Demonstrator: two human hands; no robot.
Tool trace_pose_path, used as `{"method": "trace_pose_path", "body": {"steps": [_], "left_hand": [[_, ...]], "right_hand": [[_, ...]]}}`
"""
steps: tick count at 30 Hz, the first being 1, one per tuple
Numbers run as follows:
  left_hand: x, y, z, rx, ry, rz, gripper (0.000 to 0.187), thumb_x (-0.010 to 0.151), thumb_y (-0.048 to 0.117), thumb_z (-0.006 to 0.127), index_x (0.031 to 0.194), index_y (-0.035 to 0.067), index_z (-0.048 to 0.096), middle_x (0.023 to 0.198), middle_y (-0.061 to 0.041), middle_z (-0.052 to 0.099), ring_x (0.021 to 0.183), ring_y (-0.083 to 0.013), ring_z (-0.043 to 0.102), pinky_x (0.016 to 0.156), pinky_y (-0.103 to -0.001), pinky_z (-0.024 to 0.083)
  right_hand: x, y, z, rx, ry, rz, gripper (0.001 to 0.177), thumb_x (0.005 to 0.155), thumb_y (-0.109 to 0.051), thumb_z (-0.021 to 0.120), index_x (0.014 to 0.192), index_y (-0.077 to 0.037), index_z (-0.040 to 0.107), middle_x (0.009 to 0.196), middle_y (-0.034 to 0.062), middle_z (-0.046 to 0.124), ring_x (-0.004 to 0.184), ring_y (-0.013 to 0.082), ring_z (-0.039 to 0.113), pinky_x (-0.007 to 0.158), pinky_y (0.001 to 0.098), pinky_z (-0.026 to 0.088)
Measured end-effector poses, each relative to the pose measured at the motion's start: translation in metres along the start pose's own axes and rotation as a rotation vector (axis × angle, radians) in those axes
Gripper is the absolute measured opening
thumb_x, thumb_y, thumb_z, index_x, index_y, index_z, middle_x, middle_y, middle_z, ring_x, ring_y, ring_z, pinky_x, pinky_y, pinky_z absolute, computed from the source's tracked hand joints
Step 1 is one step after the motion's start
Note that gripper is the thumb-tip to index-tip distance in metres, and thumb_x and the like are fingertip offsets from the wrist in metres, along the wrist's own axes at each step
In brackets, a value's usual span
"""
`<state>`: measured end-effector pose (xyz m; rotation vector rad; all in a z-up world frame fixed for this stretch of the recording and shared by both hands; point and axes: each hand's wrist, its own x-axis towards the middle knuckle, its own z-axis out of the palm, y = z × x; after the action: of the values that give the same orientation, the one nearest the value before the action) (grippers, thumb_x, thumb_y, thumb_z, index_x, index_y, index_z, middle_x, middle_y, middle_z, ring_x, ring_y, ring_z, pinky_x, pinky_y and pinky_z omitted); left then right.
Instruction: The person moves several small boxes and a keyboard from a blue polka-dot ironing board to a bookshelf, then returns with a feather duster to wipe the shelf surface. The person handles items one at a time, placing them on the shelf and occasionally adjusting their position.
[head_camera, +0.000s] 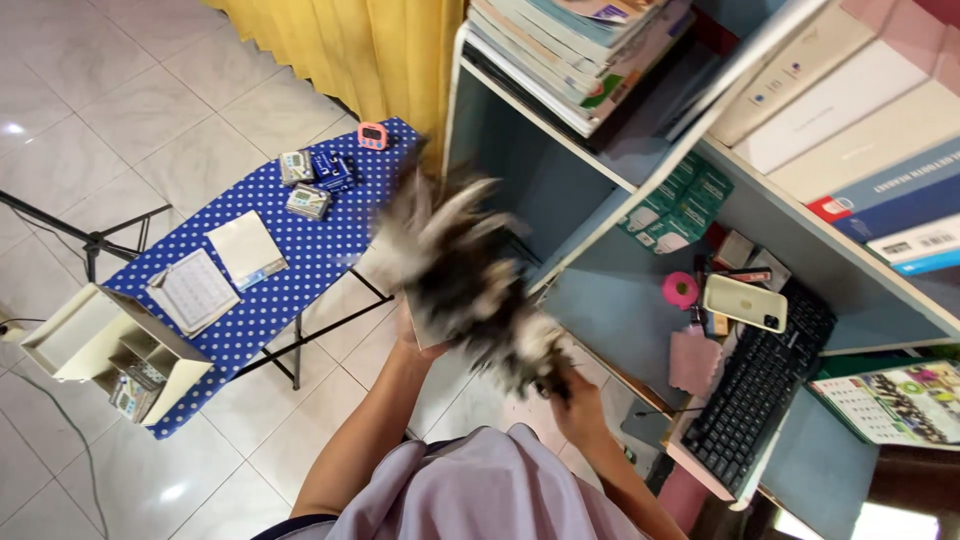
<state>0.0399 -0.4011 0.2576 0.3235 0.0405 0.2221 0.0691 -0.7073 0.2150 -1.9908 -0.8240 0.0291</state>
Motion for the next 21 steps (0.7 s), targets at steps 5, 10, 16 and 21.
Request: {"method": "trace_pose_path", "body": {"steps": [5,10,16,21], "left_hand": [[-0.01,-0.033,0.019,-0.328,-0.381,-0.123,0.056,0.109,0.028,0.039,0.156,-0.002,0.037,0.145,-0.026,0.052,0.114,-0.0392,0.065,0.095,-0.049,0.059],[-0.001,-0.074,-0.015,-0.1,0.097,-0.045,0.055,0.092,0.047,0.054,0.133,0.01,0.052,0.126,-0.011,0.067,0.115,-0.0294,0.065,0.093,-0.055,0.056],[0.016,-0.1,-0.03,0.32,0.185,0.183,0.042,0.103,0.021,0.058,0.142,0.006,0.055,0.14,-0.008,0.065,0.128,-0.0213,0.062,0.109,-0.039,0.051],[0.009,-0.105,-0.011,0.346,0.353,0.028,0.042,0.096,0.011,0.058,0.138,0.016,0.051,0.126,-0.003,0.064,0.111,-0.0178,0.063,0.087,-0.038,0.057]], "right_hand": [[-0.018,0.027,-0.008,-0.184,0.031,0.181,0.04,0.092,-0.018,0.068,0.128,-0.001,0.066,0.092,0.0202,0.075,0.075,0.0325,0.075,0.066,0.0379,0.057],[-0.039,0.058,-0.05,-0.208,0.202,0.25,0.037,0.096,-0.024,0.068,0.123,0.0,0.064,0.083,0.0181,0.072,0.07,0.0331,0.072,0.064,0.037,0.055],[-0.074,0.076,-0.069,-0.223,0.142,0.301,0.031,0.094,-0.019,0.07,0.115,0.002,0.061,0.083,0.0231,0.067,0.067,0.0389,0.064,0.062,0.0411,0.054],[-0.063,0.052,-0.076,-0.383,0.135,0.159,0.052,0.086,-0.013,0.07,0.137,-0.009,0.061,0.097,0.0254,0.071,0.075,0.0429,0.068,0.06,0.0459,0.054]]}}
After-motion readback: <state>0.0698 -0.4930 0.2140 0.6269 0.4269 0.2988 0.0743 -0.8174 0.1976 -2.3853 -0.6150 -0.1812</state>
